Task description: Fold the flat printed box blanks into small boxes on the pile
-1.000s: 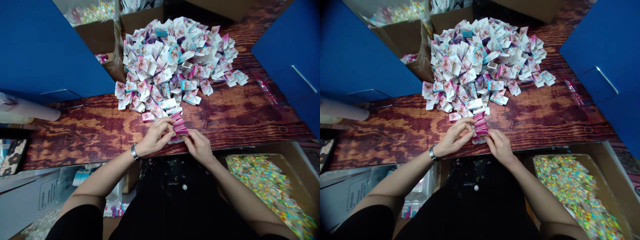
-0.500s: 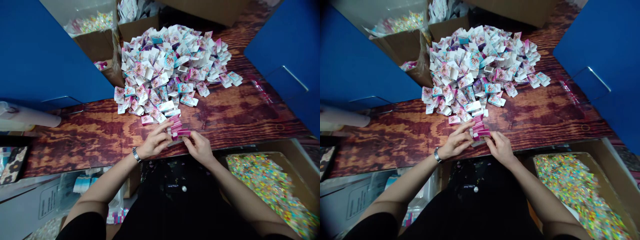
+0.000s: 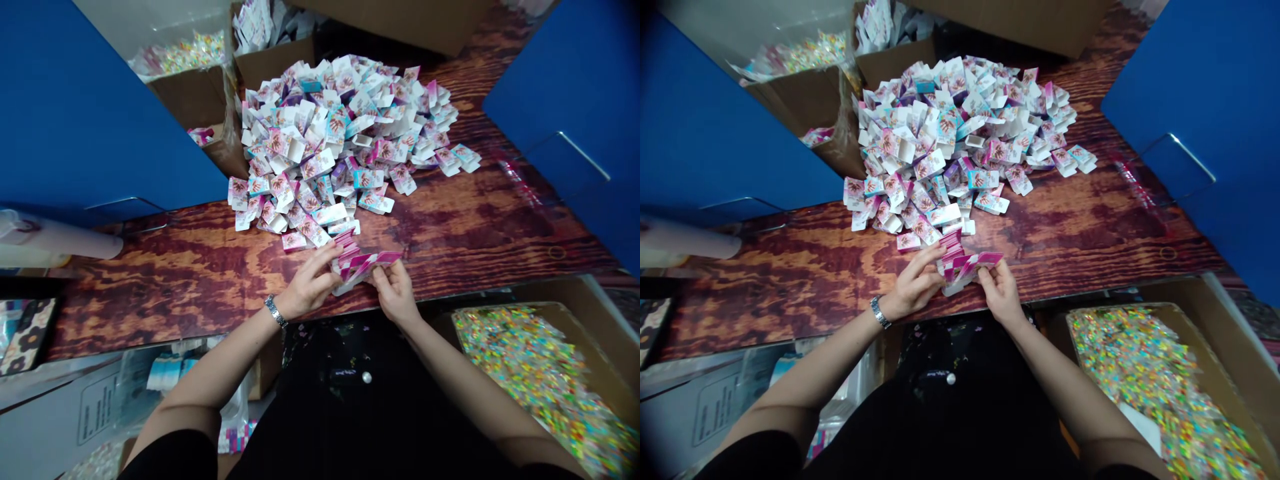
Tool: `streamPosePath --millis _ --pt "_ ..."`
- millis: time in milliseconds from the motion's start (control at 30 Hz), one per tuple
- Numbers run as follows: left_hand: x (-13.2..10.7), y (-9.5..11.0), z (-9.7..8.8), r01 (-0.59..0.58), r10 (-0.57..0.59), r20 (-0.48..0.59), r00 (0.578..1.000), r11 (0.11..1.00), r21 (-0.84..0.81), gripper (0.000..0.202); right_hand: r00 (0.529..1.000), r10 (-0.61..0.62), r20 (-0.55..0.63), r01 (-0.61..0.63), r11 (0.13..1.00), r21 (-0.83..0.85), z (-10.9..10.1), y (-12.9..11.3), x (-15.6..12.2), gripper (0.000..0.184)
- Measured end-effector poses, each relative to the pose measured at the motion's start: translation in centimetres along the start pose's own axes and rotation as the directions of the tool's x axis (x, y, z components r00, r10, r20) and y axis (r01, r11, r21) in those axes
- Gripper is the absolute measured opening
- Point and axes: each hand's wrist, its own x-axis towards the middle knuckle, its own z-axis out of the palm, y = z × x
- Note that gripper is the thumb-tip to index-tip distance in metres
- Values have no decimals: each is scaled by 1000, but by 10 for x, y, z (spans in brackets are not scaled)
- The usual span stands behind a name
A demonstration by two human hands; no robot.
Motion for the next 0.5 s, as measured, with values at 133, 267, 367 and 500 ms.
streamPosePath --millis 133,267,367,500 --pt "-3 0 3 6 -5 -13 1000 1000 24 15 994 90 -62 -73 967 242 9 -3 3 25" --pt "-3 4 2 34 -34 -17 999 999 42 14 982 160 -104 -108 916 387 9 -15 10 27" --pt "-1 8 2 56 -55 -26 998 997 56 14 982 142 -124 -85 921 380 6 -20 14 26" --pt "1 11 5 81 -78 -45 996 994 71 16 986 71 -154 -25 958 284 2 -20 14 27"
